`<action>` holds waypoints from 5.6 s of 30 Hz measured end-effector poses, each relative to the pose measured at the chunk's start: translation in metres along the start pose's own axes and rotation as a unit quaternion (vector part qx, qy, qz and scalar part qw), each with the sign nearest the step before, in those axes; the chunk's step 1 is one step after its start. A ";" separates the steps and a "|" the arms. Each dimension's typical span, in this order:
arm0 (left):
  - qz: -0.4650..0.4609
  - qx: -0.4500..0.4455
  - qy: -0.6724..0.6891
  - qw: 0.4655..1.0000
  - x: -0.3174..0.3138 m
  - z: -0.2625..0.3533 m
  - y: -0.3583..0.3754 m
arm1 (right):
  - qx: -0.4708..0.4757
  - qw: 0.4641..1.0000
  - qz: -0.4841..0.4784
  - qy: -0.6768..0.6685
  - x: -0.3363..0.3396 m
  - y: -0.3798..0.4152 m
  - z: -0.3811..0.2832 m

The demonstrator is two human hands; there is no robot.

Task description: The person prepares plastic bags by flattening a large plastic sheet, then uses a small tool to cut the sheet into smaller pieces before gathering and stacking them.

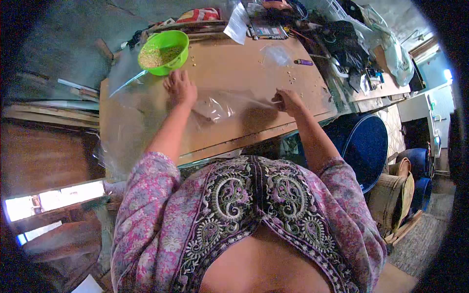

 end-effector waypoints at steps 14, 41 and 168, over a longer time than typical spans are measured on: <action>-0.221 -0.042 -0.011 0.974 -0.021 0.016 0.086 | 0.263 0.813 0.332 0.399 0.072 -0.059 0.015; -0.236 0.026 -0.033 0.971 -0.014 0.002 0.084 | 0.426 0.618 -0.013 0.661 -0.097 0.000 -0.010; -0.078 0.123 0.041 0.989 -0.012 0.064 0.063 | 0.353 0.833 0.251 0.344 0.046 0.005 -0.009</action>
Point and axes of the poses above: each hand's wrist, its own y-axis away from the middle knuckle, its own x-axis out of the back of the hand, z = x × y, the point moved 4 cm from there along -y, towards the middle knuckle, and after that the axes turned 1 degree about -y, right-handed, at the moved point
